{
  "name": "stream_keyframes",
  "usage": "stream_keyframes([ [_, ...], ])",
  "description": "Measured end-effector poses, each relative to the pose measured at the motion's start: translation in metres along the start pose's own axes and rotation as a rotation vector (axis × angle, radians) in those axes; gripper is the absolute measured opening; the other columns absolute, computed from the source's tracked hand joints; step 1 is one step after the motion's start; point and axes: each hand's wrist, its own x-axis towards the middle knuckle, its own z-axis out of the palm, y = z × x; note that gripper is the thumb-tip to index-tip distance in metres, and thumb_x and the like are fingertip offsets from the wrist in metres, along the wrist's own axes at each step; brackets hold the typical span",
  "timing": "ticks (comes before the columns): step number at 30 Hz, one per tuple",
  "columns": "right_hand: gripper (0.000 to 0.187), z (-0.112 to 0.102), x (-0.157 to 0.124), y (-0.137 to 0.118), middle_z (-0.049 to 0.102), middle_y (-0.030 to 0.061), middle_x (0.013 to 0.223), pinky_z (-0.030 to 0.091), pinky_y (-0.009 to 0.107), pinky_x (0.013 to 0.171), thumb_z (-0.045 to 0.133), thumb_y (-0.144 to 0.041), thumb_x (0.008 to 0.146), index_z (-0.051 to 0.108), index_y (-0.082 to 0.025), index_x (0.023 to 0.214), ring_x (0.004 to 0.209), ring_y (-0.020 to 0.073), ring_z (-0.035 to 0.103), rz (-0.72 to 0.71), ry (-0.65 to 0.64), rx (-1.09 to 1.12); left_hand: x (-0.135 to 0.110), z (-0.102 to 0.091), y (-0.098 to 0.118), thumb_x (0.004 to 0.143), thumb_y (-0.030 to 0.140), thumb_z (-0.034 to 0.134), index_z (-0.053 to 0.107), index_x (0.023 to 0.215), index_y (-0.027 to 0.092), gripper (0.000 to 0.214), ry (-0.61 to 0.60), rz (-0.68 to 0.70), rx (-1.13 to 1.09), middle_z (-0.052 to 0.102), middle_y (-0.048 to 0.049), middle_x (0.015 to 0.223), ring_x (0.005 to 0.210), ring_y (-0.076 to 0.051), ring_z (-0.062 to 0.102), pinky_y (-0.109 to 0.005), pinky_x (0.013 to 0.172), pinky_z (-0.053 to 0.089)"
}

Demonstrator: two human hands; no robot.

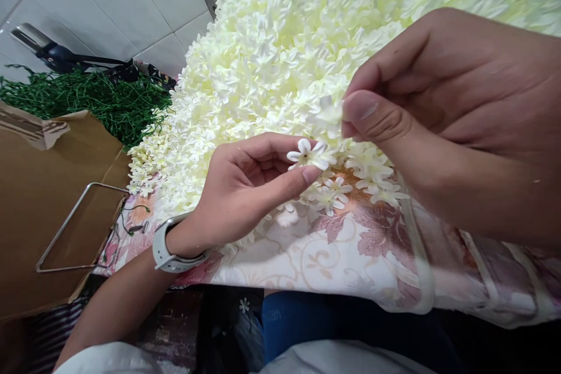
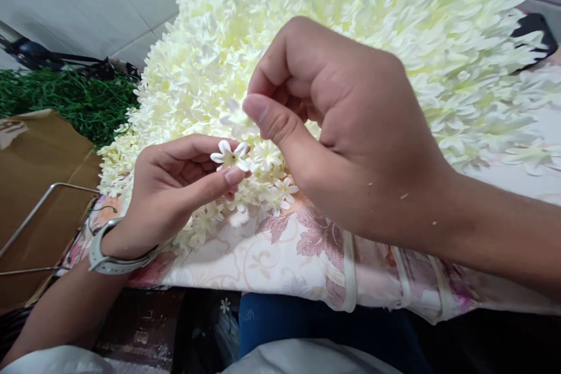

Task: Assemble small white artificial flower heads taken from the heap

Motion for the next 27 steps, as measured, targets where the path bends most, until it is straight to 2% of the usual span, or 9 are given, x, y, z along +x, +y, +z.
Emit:
stream_keyframes([
  [3,0.013,-0.0001,0.0025,-0.0012,0.062,0.0011,0.086,0.047,0.036,0.064,0.063,-0.026,0.099,0.053,-0.028,0.09,0.074,0.018,0.062,0.044,0.056,0.008,0.0007,-0.0009,-0.0003,0.066,0.005,0.093,0.084,0.089,0.02,0.029,0.024,0.012,0.034,0.077,0.0021,0.076,0.062,-0.007,0.067,-0.014,0.058,0.059],
  [7,0.016,0.0,0.0001,-0.0013,0.062,0.0018,0.096,0.049,0.038,0.073,0.067,-0.025,0.094,0.052,-0.03,0.094,0.088,0.0203,0.063,-0.044,0.02,-0.002,0.0007,-0.0015,-0.0011,0.066,0.008,0.094,0.084,0.091,0.02,0.029,0.037,0.01,0.07,0.077,0.0018,0.075,0.061,-0.007,0.066,-0.016,0.056,0.059],
  [13,0.005,-0.0002,-0.0039,0.0004,0.065,0.0028,0.089,0.046,0.037,0.069,0.062,-0.019,0.095,0.063,-0.024,0.093,0.077,0.0171,0.06,-0.229,-0.053,-0.142,0.0009,-0.0012,-0.0002,0.068,0.003,0.091,0.084,0.09,0.021,0.029,-0.013,0.019,0.037,0.075,0.0033,0.069,0.059,-0.006,0.064,-0.013,0.056,0.057],
  [18,0.012,-0.0008,-0.002,0.0023,0.066,0.0104,0.1,0.047,0.039,0.065,0.064,-0.022,0.095,0.073,-0.021,0.103,0.08,0.0208,0.062,-0.268,-0.05,-0.212,0.0007,-0.0015,-0.0003,0.07,0.012,0.094,0.084,0.093,0.021,0.027,0.009,0.037,0.091,0.078,0.0011,0.075,0.06,-0.008,0.066,-0.017,0.056,0.059],
  [22,0.012,-0.002,-0.0027,-0.0001,0.064,0.0099,0.101,0.049,0.039,0.071,0.065,-0.024,0.097,0.074,-0.022,0.104,0.083,0.0202,0.062,-0.271,-0.044,-0.186,0.0019,-0.002,-0.0008,0.07,0.014,0.094,0.083,0.093,0.02,0.026,0.002,0.031,0.079,0.076,0.0018,0.074,0.06,-0.008,0.064,-0.018,0.057,0.058],
  [27,0.014,-0.0033,0.001,0.0065,0.062,0.009,0.094,0.047,0.034,0.063,0.062,-0.025,0.1,0.075,-0.018,0.099,0.078,0.0173,0.06,-0.437,-0.144,-0.17,0.0048,-0.0051,-0.005,0.07,0.009,0.092,0.084,0.092,0.021,0.026,0.012,0.067,0.01,0.078,0.0014,0.084,0.066,-0.007,0.066,-0.016,0.064,0.059],
])
